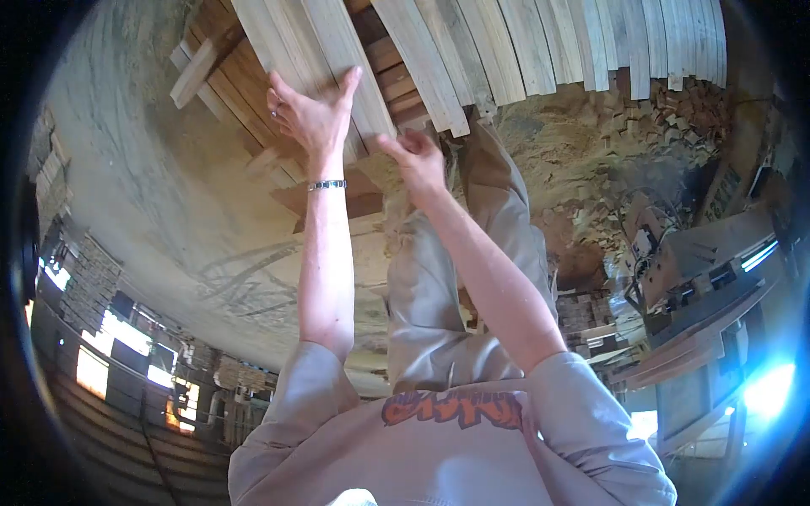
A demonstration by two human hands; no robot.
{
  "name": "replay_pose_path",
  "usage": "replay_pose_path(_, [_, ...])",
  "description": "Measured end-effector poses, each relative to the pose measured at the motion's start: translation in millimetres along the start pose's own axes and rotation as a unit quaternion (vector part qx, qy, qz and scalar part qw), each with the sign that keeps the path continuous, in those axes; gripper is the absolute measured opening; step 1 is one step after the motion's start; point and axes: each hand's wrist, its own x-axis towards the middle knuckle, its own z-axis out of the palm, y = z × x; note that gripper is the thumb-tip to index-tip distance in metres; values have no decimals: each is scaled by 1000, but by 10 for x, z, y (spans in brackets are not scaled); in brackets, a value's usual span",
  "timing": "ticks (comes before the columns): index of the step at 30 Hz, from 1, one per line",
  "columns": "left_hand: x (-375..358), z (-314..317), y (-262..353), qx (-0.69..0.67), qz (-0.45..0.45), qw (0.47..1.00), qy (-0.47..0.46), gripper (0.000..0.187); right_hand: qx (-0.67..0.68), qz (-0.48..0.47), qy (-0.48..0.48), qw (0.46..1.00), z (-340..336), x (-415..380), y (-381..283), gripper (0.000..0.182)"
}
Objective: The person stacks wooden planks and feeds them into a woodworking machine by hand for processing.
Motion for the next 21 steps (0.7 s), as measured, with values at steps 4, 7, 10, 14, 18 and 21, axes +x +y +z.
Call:
replay_pose_path(4, [279,-57,360,79,-31,995,-59,138,138,-66,239,959,-522,145,-469,79])
replay_pose_path(7, [504,4,530,94,-156,981,-62,138,152,-107,208,960,-767,197,-1006,72])
replay_pose_path(10, [517,-75,539,61,-154,983,-83,136,54,-110,256,959,-727,293,-1054,63])
replay_pose_path(14, [455,-153,355,78,-153,983,-62,137,5,-141,214,967,-665,261,-775,55])
replay_pose_path(18, [253,-625,-194,-158,-79,977,-117,131,-284,-205,240,905,-490,-114,-977,76])
replay_pose_path(21, [-118,-954,-611,-408,-113,885,-191,119,-477,-345,221,777,38,-113,-1559,115])
